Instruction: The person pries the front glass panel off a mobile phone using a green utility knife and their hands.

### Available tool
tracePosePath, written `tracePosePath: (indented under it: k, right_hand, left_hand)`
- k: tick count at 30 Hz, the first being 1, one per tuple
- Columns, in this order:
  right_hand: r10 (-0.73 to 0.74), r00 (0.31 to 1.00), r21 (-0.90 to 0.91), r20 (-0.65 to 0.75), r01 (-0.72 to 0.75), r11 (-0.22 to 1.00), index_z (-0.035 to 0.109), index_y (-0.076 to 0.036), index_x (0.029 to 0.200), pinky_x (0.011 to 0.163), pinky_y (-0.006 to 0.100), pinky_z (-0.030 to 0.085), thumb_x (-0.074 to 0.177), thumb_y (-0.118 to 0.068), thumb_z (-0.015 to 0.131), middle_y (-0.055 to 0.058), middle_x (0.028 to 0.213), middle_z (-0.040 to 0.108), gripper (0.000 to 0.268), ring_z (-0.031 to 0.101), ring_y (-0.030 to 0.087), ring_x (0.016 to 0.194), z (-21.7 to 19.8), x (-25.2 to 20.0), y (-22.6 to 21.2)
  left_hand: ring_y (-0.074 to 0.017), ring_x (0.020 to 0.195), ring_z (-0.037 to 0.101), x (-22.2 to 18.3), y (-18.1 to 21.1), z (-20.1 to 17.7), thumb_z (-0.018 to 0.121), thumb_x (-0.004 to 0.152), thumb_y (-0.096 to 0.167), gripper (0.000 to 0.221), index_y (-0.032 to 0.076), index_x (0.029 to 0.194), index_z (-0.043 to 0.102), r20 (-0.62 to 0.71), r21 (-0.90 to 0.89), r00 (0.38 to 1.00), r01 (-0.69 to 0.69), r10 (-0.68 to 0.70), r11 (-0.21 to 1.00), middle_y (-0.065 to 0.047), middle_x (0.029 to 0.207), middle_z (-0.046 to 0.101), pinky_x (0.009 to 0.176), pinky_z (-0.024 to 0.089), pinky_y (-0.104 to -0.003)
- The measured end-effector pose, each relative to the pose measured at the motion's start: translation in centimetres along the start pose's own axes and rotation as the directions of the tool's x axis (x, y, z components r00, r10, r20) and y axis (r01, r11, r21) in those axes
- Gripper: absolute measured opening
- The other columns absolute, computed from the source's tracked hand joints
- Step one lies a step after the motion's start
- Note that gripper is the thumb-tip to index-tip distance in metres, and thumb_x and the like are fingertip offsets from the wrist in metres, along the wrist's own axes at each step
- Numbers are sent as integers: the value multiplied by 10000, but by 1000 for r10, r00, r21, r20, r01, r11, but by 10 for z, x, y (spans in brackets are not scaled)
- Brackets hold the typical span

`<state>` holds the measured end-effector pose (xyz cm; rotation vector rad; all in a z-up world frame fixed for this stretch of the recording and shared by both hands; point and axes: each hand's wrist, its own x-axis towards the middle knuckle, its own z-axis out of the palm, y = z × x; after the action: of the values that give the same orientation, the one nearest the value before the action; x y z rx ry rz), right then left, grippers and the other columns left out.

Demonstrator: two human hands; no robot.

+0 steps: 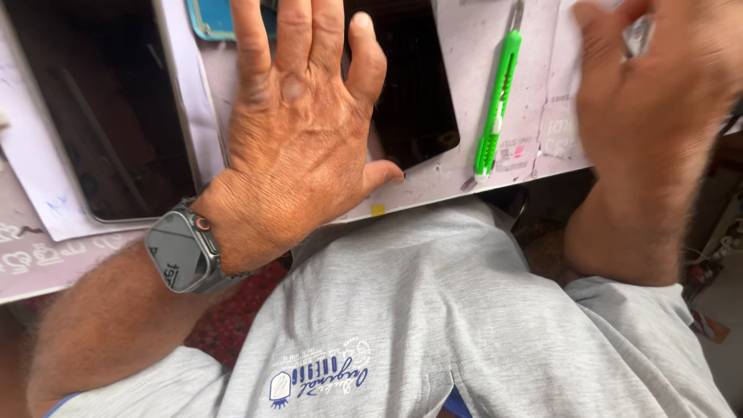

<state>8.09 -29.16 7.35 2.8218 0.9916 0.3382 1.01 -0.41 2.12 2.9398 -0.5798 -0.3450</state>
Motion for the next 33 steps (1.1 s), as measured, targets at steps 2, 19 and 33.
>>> tracePosePath:
  k: [2,19,33]
  right_hand:
    - [25,995,-14,101,-23,1000,620,-31,1054,701,362,493,1054,-329,750,53,799,631,326,605,201,712,-4,9,-9]
    - [62,988,680,141,-142,719,559,1,1270,632,293,580,1041,94,640,150,971,719,260,721,192,812,5,-3,-25]
    - [153,956,708,252,-290,644,442,88,1434,524,212,490,882,-47,812,145,1141,663,678,583,121,675,-8,30,-91]
  left_hand:
    - [-504,1572,51,3,1,-7,586,810,879,1210,-20,1601,414,13,40,1000,0,0,999,-415,1658,212,1148,-89,-686]
    - [-520,1542,29,3,-1,-12,582,724,910,1264,-9,1579,435,-8,6,1000,6,-6,1000,-418,1655,191,1131,-130,-681]
    - [-499,1540,65,1,-3,-10,621,666,915,1304,-54,1525,464,-57,49,998,35,-32,998,-342,1674,220,1148,-105,-676]
